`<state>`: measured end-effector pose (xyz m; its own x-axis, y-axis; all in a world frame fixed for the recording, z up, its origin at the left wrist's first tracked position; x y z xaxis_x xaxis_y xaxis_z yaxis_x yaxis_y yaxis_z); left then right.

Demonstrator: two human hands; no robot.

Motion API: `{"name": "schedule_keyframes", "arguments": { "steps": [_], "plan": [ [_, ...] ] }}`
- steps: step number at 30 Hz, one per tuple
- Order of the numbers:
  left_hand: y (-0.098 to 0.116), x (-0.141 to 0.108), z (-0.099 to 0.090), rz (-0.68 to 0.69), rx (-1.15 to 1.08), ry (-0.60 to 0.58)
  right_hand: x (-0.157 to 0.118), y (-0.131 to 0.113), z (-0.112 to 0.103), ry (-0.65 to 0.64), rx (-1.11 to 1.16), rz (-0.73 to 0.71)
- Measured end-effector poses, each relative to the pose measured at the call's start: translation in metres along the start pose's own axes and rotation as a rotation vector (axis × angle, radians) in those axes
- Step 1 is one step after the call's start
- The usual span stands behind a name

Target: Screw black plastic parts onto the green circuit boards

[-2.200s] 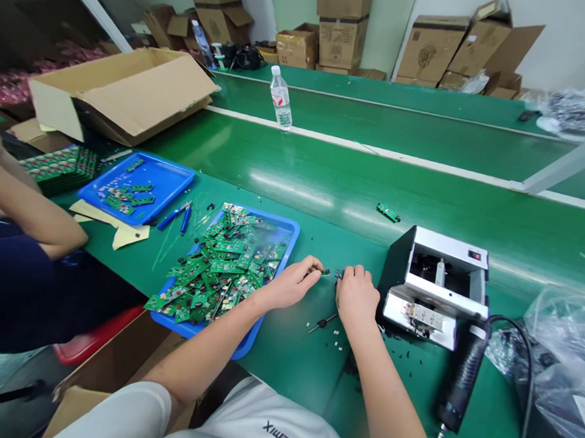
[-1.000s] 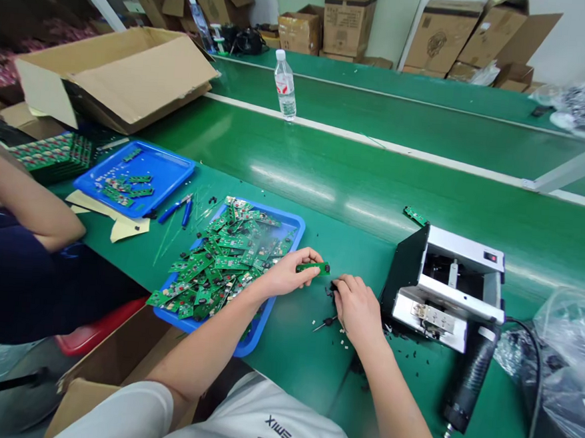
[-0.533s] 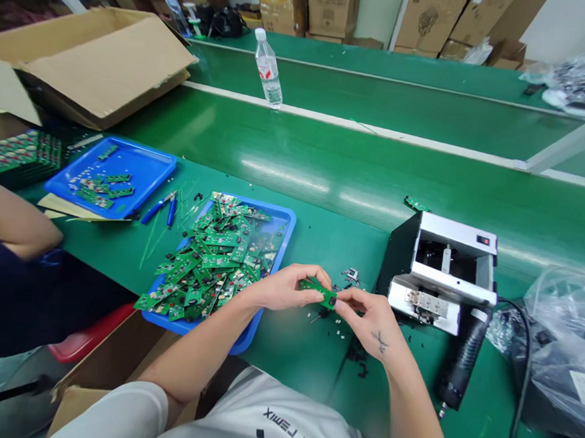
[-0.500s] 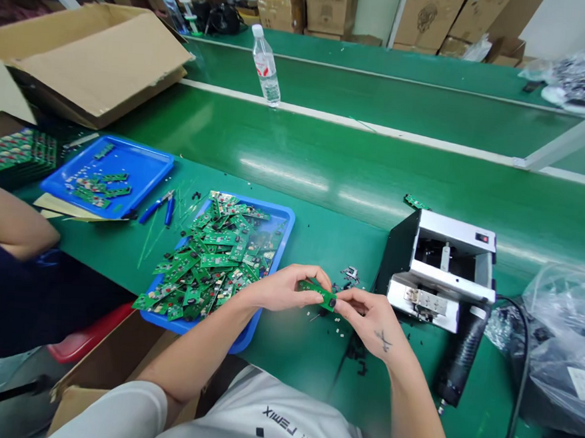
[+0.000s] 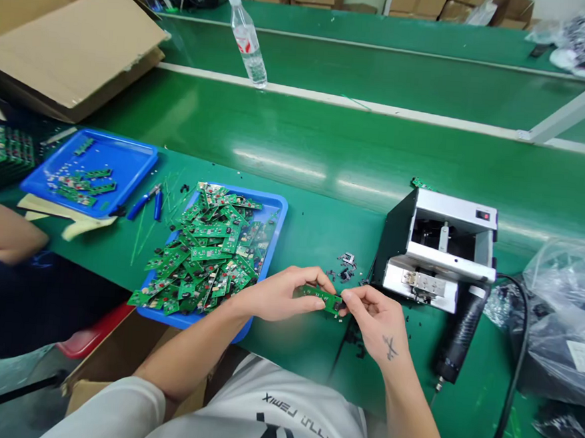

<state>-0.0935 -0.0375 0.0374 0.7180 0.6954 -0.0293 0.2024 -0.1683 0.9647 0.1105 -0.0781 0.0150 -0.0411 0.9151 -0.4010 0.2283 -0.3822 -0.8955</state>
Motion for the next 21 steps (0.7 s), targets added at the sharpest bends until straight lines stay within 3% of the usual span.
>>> {"name": "schedule_keyframes", "arguments": {
  "steps": [13, 21],
  "plan": [
    [0.000, 0.004, 0.011, -0.024, 0.024, 0.100, -0.013, -0.008, 0.008, 0.257, -0.022, -0.045],
    [0.001, 0.006, 0.015, 0.094, -0.052, 0.109, -0.012, -0.006, 0.006, 0.282, -0.038, -0.086]
  ]
}}
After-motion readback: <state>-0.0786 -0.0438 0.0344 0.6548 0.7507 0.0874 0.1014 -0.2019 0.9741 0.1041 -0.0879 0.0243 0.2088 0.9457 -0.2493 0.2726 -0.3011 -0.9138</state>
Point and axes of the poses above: each hand's wrist, its own x-axis towards the middle knuckle, its own z-axis out of the palm, y = z × x, the point moved 1 cm from there along x, towards the middle knuckle, and after that the axes turned 3 degrees about z, right-handed, at the moved point
